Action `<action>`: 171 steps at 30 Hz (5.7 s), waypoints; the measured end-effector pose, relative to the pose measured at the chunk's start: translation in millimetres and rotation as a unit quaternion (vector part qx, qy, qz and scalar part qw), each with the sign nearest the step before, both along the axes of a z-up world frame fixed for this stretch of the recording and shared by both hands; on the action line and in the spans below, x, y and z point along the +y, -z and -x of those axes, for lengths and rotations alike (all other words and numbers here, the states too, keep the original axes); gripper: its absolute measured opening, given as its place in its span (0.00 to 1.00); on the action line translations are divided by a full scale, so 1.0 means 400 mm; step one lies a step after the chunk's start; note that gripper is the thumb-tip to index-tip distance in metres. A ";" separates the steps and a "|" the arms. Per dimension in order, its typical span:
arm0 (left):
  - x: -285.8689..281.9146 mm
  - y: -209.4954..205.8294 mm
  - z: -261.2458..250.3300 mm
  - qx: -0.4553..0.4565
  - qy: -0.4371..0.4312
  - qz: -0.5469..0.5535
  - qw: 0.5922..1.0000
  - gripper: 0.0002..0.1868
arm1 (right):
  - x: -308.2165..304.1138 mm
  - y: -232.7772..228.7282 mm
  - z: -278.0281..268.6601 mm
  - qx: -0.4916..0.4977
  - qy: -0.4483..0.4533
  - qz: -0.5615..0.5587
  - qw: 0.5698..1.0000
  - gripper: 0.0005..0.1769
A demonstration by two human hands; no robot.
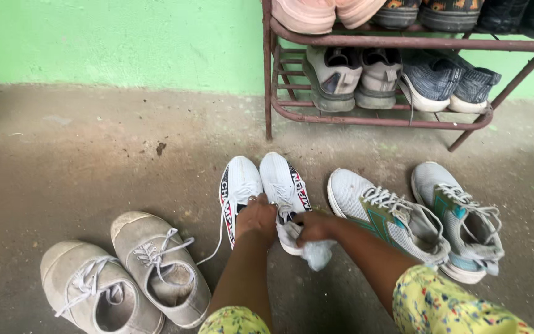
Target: The person cleans flip-flops and sneakers by hand using a cloth, then places the flip-flops on a shoe rack.
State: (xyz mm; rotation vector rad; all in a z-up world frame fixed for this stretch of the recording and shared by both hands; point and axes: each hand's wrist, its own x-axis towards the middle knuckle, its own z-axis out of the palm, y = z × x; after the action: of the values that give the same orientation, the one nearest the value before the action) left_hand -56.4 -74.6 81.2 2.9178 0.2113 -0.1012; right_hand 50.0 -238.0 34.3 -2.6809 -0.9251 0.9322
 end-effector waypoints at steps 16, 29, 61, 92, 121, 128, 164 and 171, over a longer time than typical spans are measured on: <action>-0.044 0.071 -0.024 0.069 0.110 -0.094 0.987 0.13 | -0.010 -0.046 -0.033 0.140 -0.065 0.037 0.987 0.21; -0.037 0.072 -0.020 0.162 0.116 -0.083 0.976 0.14 | 0.044 -0.179 0.086 -0.145 0.068 0.131 0.979 0.36; -0.115 0.220 -0.179 0.022 -0.440 0.727 0.528 0.27 | -0.054 -0.083 -0.112 0.009 0.319 -0.534 0.783 0.13; -0.038 0.343 -0.191 0.028 -0.418 0.758 0.500 0.16 | -0.011 -0.118 -0.015 -0.017 0.184 -0.131 0.974 0.37; -0.032 0.430 -0.232 0.044 -0.391 0.713 0.581 0.13 | 0.002 -0.010 -0.089 -0.253 0.182 -0.087 0.946 0.23; -0.058 0.401 -0.255 0.041 -0.409 0.682 0.605 0.13 | 0.023 0.096 -0.089 -0.253 0.157 -0.207 0.932 0.28; -0.071 0.357 -0.257 -0.095 -0.360 0.808 0.456 0.23 | -0.062 0.153 -0.201 -0.157 0.097 -0.492 0.850 0.29; -0.069 0.316 -0.232 -0.071 -0.374 0.788 0.484 0.23 | -0.061 0.079 -0.151 -0.089 0.272 -0.097 0.953 0.19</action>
State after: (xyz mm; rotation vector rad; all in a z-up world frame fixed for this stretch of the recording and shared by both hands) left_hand 36.6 -102.1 -45.2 0.7803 0.7798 0.0789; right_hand 110.2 -262.4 2.7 -2.6508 -0.2446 0.4586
